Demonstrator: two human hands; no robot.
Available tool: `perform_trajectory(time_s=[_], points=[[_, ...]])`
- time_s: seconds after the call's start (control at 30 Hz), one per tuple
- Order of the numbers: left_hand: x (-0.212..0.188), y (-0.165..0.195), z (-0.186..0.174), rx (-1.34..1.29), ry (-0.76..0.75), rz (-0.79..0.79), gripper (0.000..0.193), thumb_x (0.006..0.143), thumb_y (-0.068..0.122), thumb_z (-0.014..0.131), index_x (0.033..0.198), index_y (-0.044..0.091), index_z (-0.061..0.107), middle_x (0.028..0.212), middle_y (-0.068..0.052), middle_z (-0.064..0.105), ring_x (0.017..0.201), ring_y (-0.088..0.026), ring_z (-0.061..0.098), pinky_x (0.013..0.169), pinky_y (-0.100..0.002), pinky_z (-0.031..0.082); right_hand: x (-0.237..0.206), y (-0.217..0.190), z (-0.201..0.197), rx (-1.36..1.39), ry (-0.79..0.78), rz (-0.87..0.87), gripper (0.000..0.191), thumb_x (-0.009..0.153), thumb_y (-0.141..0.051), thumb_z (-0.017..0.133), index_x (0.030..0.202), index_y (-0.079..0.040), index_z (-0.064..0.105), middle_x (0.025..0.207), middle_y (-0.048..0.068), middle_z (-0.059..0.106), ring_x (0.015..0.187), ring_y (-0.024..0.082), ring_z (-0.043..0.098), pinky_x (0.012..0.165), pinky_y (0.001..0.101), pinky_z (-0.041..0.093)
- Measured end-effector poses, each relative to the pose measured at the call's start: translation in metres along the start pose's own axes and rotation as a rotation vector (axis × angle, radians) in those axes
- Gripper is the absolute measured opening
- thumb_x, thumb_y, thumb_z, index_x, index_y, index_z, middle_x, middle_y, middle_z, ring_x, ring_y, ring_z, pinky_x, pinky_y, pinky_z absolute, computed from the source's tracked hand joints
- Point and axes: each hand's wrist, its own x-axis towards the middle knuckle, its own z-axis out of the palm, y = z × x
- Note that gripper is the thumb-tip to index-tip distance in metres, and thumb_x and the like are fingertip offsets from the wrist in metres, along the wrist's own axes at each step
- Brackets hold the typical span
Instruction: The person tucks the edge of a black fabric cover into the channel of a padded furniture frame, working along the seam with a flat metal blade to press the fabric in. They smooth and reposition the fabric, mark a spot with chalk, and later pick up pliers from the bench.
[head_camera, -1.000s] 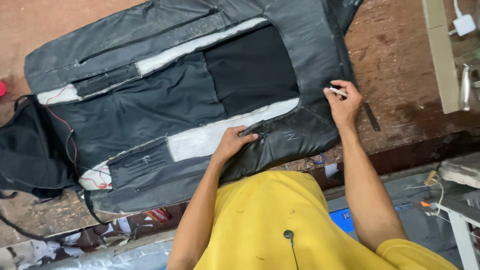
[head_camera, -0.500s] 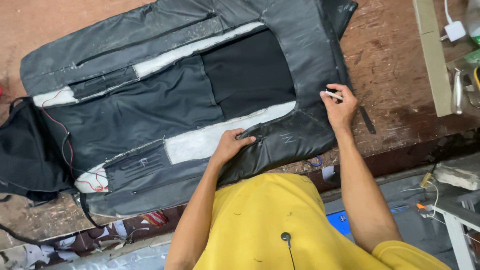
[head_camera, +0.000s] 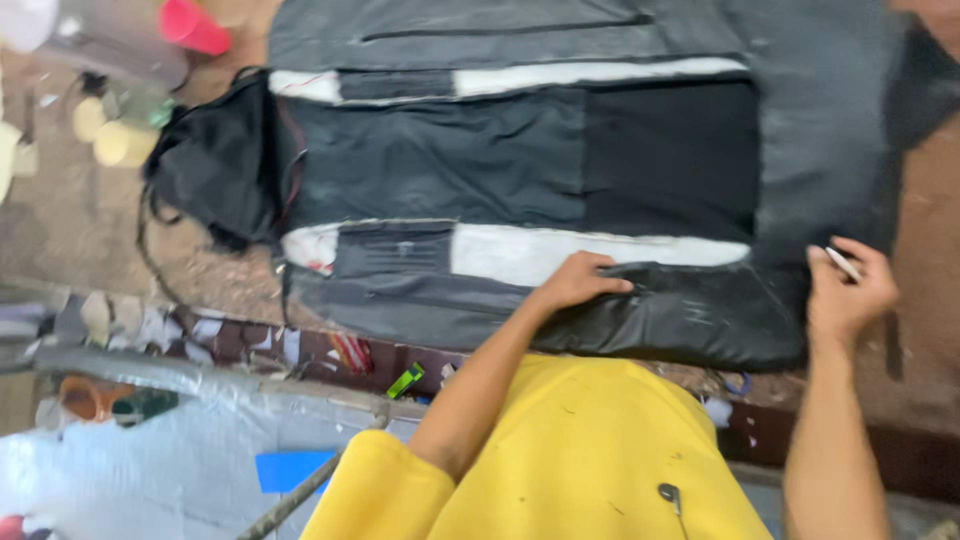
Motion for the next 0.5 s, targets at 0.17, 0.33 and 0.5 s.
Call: perform_trajectory(time_s=[0.17, 0.33, 0.5], points=[[-0.010, 0.010, -0.007, -0.052, 0.019, 0.076, 0.045, 0.075, 0.045, 0.083, 0.098, 0.006, 0.078, 0.076, -0.010, 0.074, 0.070, -0.017, 0.070, 0.070, -0.033, 0.055, -0.006, 0.001, 0.002, 0.009, -0.036, -0.036, 0.022, 0.099, 0.004, 0.080, 0.118, 0.000, 0.069, 0.095, -0.002, 0.061, 0.085, 0.006, 0.055, 0.083, 0.0239, 0.048], [-0.012, 0.010, -0.010, -0.030, 0.004, 0.021, 0.044, 0.077, 0.045, 0.082, 0.094, 0.005, 0.077, 0.072, -0.012, 0.072, 0.067, -0.018, 0.065, 0.068, -0.035, 0.053, -0.005, -0.004, 0.006, 0.025, -0.030, -0.084, 0.022, 0.099, 0.005, 0.079, 0.118, 0.001, 0.068, 0.098, 0.000, 0.064, 0.087, 0.007, 0.057, 0.083, 0.0232, 0.049], [-0.004, -0.005, -0.003, -0.029, 0.000, 0.087, 0.045, 0.078, 0.045, 0.082, 0.093, 0.003, 0.076, 0.073, -0.013, 0.072, 0.069, -0.019, 0.066, 0.069, -0.036, 0.054, -0.001, -0.008, 0.001, -0.050, -0.006, -0.052, 0.024, 0.098, -0.001, 0.083, 0.120, -0.002, 0.073, 0.098, 0.002, 0.067, 0.088, 0.009, 0.061, 0.081, 0.0254, 0.051]])
